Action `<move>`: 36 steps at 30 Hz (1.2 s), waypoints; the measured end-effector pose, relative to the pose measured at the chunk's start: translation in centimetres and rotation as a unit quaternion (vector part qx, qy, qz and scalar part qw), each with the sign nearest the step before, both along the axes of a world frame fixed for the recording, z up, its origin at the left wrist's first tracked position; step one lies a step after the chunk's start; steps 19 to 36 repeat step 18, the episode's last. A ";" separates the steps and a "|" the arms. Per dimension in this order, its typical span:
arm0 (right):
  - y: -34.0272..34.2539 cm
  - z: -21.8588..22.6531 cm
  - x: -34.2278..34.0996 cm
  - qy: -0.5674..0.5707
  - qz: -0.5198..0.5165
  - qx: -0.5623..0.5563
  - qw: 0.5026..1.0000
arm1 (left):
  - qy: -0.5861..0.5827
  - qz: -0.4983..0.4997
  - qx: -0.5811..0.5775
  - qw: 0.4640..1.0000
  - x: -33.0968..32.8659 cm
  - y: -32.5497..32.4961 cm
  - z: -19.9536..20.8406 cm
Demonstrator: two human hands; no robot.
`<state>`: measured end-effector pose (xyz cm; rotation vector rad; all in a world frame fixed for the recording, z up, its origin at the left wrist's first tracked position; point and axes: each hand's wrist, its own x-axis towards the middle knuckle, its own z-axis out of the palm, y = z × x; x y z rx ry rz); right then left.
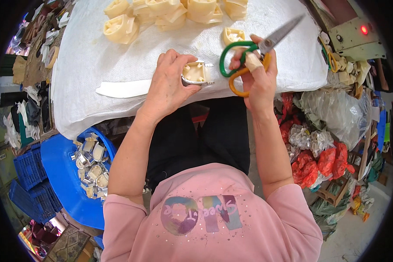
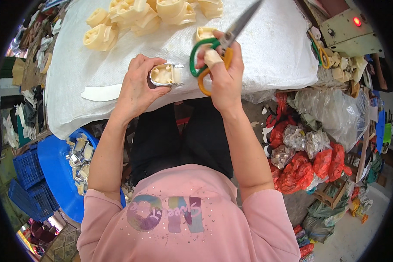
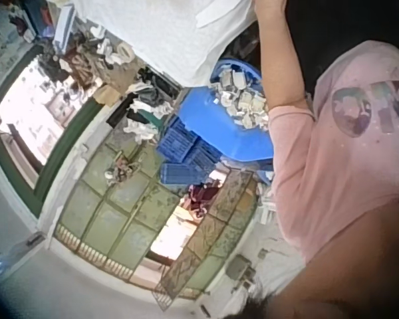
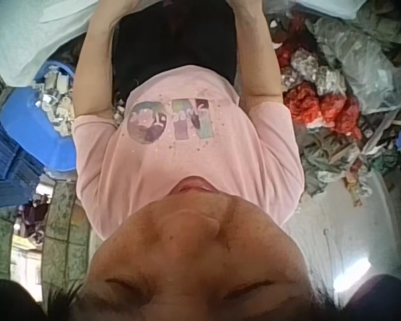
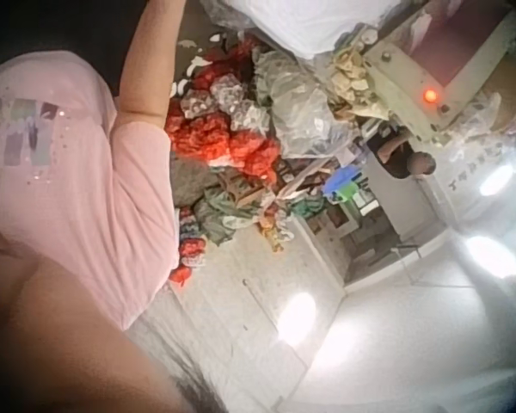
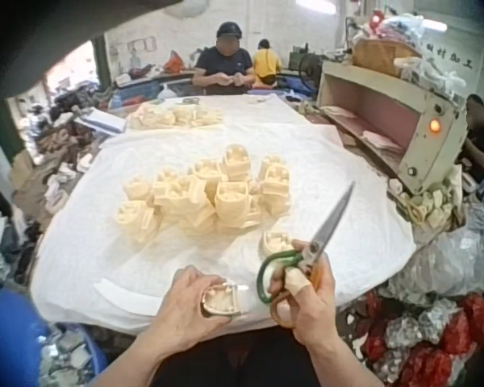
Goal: The recorder is assembling and trimming foam or plastic shoe components, specifically fitting a white strip into a beige molded part and trimming the excess.
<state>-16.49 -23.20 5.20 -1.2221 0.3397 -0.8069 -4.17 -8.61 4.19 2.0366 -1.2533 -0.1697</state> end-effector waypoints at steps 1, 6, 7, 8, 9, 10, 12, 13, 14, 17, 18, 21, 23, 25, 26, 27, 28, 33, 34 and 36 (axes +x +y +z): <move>0.1 0.1 -0.5 0.006 -0.001 0.005 1.000 | -0.014 0.000 -0.011 1.000 0.0 0.1 0.0; 0.2 -0.1 -2.1 -0.005 -0.014 0.044 0.999 | 0.354 -0.038 -0.125 0.926 0.2 1.9 1.2; 0.2 -0.2 -2.1 -0.009 -0.021 0.047 0.999 | 0.479 -0.071 -0.199 0.852 0.2 2.5 1.3; 0.1 -0.3 -2.1 -0.012 -0.028 0.052 0.998 | 0.474 -0.064 -0.205 0.854 0.1 3.2 1.5; 0.2 -0.5 -2.2 -0.011 -0.031 0.051 0.998 | 0.515 -0.084 -0.215 0.826 -0.1 4.1 1.6; 0.2 -0.4 -2.2 -0.006 -0.033 0.049 0.998 | 0.553 -0.103 -0.226 0.795 -0.2 5.0 1.7; 0.1 -0.2 -2.2 -0.005 -0.033 0.046 0.998 | 0.551 -0.097 -0.240 0.793 -0.6 6.1 2.1; 0.1 -0.2 -2.3 -0.008 -0.031 0.042 0.999 | 0.562 -0.111 -0.248 0.781 -0.6 6.8 2.1; 0.1 -0.2 -2.3 -0.010 -0.029 0.044 0.999 | 0.573 -0.126 -0.256 0.768 -0.7 7.5 2.0; 0.2 0.0 -2.5 0.000 -0.028 0.036 0.999 | 0.559 -0.110 -0.267 0.777 -0.8 9.2 1.5; 0.3 -0.2 -2.5 -0.001 -0.026 0.031 0.999 | 0.538 -0.100 -0.259 0.796 -0.9 9.7 1.4; 0.3 -0.2 -2.5 -0.001 -0.026 0.031 0.999 | 0.538 -0.100 -0.259 0.796 -0.9 9.7 1.4; 0.3 -0.2 -2.5 -0.001 -0.026 0.031 0.999 | 0.538 -0.100 -0.259 0.796 -0.9 9.7 1.4; 0.3 -0.2 -2.5 -0.001 -0.026 0.031 0.999 | 0.538 -0.100 -0.259 0.796 -0.9 9.7 1.4; 0.3 -0.2 -2.5 -0.001 -0.026 0.031 0.999 | 0.538 -0.100 -0.259 0.796 -0.9 9.7 1.4; 0.3 -0.2 -2.5 -0.001 -0.026 0.031 0.999 | 0.538 -0.100 -0.259 0.796 -0.9 9.7 1.4; 0.3 -0.2 -2.5 -0.001 -0.026 0.031 0.999 | 0.538 -0.100 -0.259 0.796 -0.9 9.7 1.4; 0.3 -0.2 -2.5 -0.001 -0.026 0.031 0.999 | 0.538 -0.100 -0.259 0.796 -0.9 9.7 1.4; 0.3 -0.2 -2.5 -0.001 -0.026 0.031 0.999 | 0.538 -0.100 -0.259 0.796 -0.9 9.7 1.4; 0.3 -0.2 -2.5 -0.001 -0.026 0.031 0.999 | 0.538 -0.100 -0.259 0.796 -0.9 9.7 1.4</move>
